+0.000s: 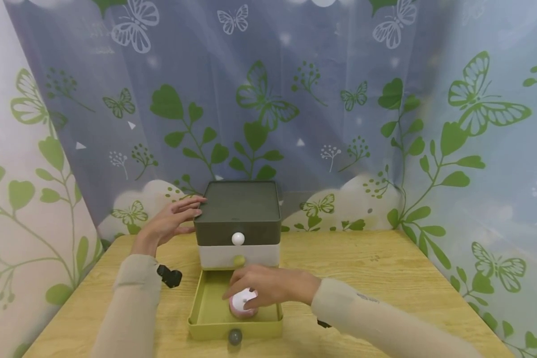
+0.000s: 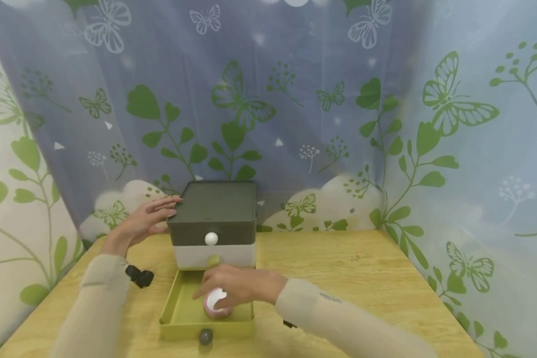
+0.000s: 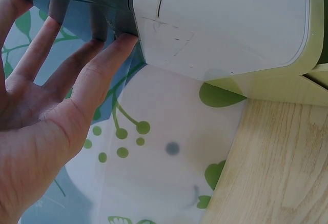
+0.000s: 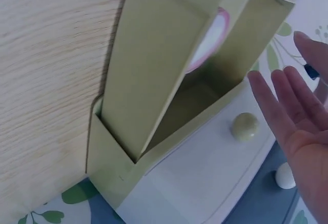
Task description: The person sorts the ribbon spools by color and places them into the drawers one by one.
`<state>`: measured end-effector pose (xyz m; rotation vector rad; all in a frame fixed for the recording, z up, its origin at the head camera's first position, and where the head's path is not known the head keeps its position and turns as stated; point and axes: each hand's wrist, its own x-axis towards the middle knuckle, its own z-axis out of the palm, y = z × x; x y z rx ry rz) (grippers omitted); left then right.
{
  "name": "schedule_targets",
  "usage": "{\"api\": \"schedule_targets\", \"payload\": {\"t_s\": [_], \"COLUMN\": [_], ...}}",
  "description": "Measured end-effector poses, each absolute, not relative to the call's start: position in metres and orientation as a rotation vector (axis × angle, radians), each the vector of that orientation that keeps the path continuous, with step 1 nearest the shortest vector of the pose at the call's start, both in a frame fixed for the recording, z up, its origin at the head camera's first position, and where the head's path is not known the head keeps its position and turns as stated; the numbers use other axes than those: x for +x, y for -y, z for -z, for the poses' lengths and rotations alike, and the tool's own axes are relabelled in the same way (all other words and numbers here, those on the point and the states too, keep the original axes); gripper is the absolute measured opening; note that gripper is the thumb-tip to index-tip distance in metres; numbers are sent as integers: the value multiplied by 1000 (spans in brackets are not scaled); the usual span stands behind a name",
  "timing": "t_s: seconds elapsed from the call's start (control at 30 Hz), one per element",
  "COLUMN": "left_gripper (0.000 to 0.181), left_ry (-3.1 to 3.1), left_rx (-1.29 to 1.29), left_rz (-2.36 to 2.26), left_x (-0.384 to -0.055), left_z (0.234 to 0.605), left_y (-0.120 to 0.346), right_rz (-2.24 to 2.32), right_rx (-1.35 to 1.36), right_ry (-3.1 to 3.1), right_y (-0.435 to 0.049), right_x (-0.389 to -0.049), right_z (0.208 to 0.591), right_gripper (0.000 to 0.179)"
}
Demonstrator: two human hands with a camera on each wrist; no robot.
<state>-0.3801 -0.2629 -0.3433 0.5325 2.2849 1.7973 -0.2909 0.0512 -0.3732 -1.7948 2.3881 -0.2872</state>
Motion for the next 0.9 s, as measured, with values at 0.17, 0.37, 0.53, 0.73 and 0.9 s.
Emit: {"api": "schedule_targets", "payload": {"t_s": [0.17, 0.37, 0.53, 0.73, 0.9], "left_gripper": [60, 60, 60, 60, 61], "left_ry": [-2284, -2291, -2294, -2295, -2296], "left_rx": [538, 544, 544, 539, 542], "left_rz": [-1796, -1792, -1793, -1786, -1781], "left_x": [-379, -379, -379, -378, -378], "left_z": [343, 343, 342, 342, 342], "left_y": [263, 263, 263, 263, 263], "right_rz": [403, 529, 508, 431, 363], "right_rx": [-1834, -1871, -1828, -1712, -1680], "right_ry": [-2349, -2285, -2290, -2349, -2441], "right_y": [-55, -61, -64, -63, -59], "right_x": [-283, -272, -262, -251, -244], "right_z": [370, 368, 368, 378, 386], "right_gripper": [41, 23, 22, 22, 17]}}
